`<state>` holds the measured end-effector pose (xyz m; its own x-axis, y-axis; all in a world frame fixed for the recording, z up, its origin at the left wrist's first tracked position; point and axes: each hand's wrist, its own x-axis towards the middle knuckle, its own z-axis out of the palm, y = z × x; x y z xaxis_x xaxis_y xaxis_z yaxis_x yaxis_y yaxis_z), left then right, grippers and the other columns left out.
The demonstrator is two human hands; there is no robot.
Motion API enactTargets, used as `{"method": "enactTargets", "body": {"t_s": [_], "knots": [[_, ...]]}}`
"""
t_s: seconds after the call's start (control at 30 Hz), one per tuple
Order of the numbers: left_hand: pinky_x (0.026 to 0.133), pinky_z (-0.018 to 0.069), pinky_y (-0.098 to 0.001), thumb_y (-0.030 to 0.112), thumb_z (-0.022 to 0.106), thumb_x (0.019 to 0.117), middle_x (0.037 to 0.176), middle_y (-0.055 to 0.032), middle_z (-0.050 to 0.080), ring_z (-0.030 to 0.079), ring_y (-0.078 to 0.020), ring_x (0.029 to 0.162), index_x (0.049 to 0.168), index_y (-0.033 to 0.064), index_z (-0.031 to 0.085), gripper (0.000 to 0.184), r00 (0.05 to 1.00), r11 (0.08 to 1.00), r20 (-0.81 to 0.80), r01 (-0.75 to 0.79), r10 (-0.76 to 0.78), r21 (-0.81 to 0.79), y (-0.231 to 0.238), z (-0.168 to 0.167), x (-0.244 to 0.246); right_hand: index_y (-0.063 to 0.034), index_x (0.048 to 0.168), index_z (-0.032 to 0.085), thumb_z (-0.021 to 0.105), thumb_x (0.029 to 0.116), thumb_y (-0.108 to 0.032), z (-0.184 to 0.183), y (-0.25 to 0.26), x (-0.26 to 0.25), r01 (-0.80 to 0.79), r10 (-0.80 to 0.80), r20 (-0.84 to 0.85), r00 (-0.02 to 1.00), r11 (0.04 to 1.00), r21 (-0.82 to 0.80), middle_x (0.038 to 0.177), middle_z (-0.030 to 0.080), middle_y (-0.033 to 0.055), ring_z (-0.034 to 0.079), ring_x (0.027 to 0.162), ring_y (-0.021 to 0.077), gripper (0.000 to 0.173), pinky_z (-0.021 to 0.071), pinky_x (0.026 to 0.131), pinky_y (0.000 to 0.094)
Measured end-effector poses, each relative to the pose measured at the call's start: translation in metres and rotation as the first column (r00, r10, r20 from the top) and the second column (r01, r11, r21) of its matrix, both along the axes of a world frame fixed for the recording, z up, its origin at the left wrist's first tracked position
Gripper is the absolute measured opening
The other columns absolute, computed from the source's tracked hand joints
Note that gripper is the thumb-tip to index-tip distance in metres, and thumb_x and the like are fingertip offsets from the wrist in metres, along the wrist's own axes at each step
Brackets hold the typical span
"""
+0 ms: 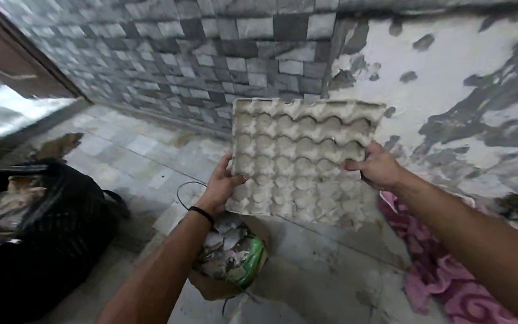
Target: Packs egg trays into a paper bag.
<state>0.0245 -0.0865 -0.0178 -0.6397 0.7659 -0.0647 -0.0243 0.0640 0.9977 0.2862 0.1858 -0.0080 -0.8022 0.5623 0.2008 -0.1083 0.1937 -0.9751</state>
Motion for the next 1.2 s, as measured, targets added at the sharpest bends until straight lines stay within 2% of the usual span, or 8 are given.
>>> {"method": "enactTargets", "body": {"t_s": [0.2, 0.33, 0.53, 0.67, 0.87, 1.0, 1.1, 1.2], "knots": [[0.073, 0.0601, -0.0323, -0.005, 0.057, 0.0959, 0.124, -0.0089, 0.067, 0.070, -0.0139, 0.087, 0.158, 0.0217, 0.033, 0.072, 0.983, 0.997, 0.166, -0.076, 0.075, 0.004, 0.002, 0.020, -0.004, -0.0020, 0.098, 0.075, 0.055, 0.0883, 0.003, 0.023, -0.014, 0.015, -0.095, 0.163, -0.074, 0.984, 0.826, 0.555, 0.112, 0.072, -0.0020, 0.066, 0.100, -0.0025, 0.023, 0.0561, 0.091, 0.0197], [0.078, 0.0611, -0.0390, 0.011, 0.050, 0.0976, 0.106, -0.0079, 0.071, 0.071, -0.0182, 0.091, 0.133, 0.0112, 0.053, 0.036, 0.949, 0.992, 0.291, 0.126, -0.122, 0.002, -0.020, 0.022, -0.017, -0.0120, 0.094, 0.072, 0.060, 0.0887, 0.006, 0.034, -0.035, 0.019, -0.027, 0.078, -0.105, 0.991, 0.908, 0.418, 0.094, 0.073, -0.0131, 0.066, 0.085, -0.0079, 0.022, 0.0572, 0.080, 0.0147], [0.086, 0.0622, -0.0410, 0.000, 0.058, 0.0993, 0.122, -0.0090, 0.068, 0.071, -0.0209, 0.101, 0.151, 0.0142, 0.037, 0.057, 0.961, 0.959, -0.059, 0.274, -0.270, 0.076, -0.016, 0.039, -0.017, -0.0191, 0.152, 0.041, 0.059, 0.1021, -0.012, 0.061, -0.036, 0.016, 0.055, 0.000, 0.258, 0.966, 0.976, -0.209, 0.117, 0.071, 0.0020, 0.072, 0.097, 0.0120, 0.053, 0.0629, 0.082, 0.0330], [0.080, 0.0624, -0.0361, -0.007, 0.060, 0.0963, 0.121, -0.0102, 0.067, 0.071, -0.0187, 0.095, 0.153, 0.0123, 0.032, 0.066, 0.985, 0.983, -0.101, 0.151, -0.140, 0.107, -0.013, 0.041, -0.012, -0.0276, 0.154, 0.027, 0.069, 0.0890, -0.004, 0.064, -0.039, 0.021, -0.191, 0.207, 0.119, 0.971, 0.973, -0.129, 0.118, 0.071, -0.0054, 0.074, 0.095, 0.0088, 0.081, 0.0651, 0.080, 0.0282], [0.082, 0.0610, -0.0287, -0.007, 0.063, 0.0939, 0.102, 0.0025, 0.073, 0.070, -0.0076, 0.092, 0.114, 0.0072, 0.061, 0.025, 0.970, 0.968, -0.226, 0.141, -0.093, 0.208, -0.029, 0.054, -0.007, -0.0153, 0.105, 0.068, 0.070, 0.0839, 0.005, 0.044, -0.039, 0.025, -0.107, 0.106, -0.044, 0.993, 0.994, -0.008, 0.102, 0.076, -0.0056, 0.073, 0.091, 0.0057, 0.029, 0.0636, 0.080, 0.0253], [0.115, 0.0459, -0.0420, 0.003, 0.052, 0.0977, 0.150, -0.0105, 0.056, 0.053, -0.0256, 0.139, 0.121, 0.0042, 0.075, 0.033, 0.544, 0.615, -0.349, 0.778, -0.763, -0.131, -0.048, 0.070, -0.038, -0.0202, 0.094, 0.080, 0.062, 0.0985, -0.031, 0.043, 0.007, 0.025, -0.472, 0.495, -0.007, 0.869, 0.834, 0.285, 0.134, 0.069, 0.0013, 0.065, 0.122, 0.0174, 0.022, 0.0562, 0.099, 0.0328], [0.097, 0.0562, -0.0382, 0.049, 0.068, 0.0909, 0.135, -0.0150, 0.065, 0.066, -0.0229, 0.118, 0.135, 0.0049, 0.063, 0.063, 0.504, 0.504, -0.027, 0.857, -0.863, -0.104, -0.043, 0.062, -0.036, -0.0169, 0.093, 0.080, 0.056, 0.0962, -0.013, 0.070, 0.005, 0.022, -0.513, 0.532, 0.096, 0.841, 0.730, 0.451, 0.132, 0.070, 0.0049, 0.066, 0.121, 0.0212, 0.025, 0.0570, 0.100, 0.0369], [0.098, 0.0567, -0.0421, 0.070, 0.080, 0.0682, 0.144, -0.0138, 0.059, 0.065, -0.0216, 0.121, 0.166, 0.0242, 0.010, 0.128, 0.517, 0.517, -0.103, 0.780, -0.850, -0.351, -0.017, 0.071, 0.004, -0.0148, 0.088, 0.080, 0.054, 0.0904, -0.004, 0.091, -0.008, 0.011, -0.533, 0.562, 0.136, 0.816, 0.639, 0.555, 0.130, 0.071, 0.0047, 0.069, 0.116, 0.0207, 0.028, 0.0603, 0.096, 0.0366]]}}
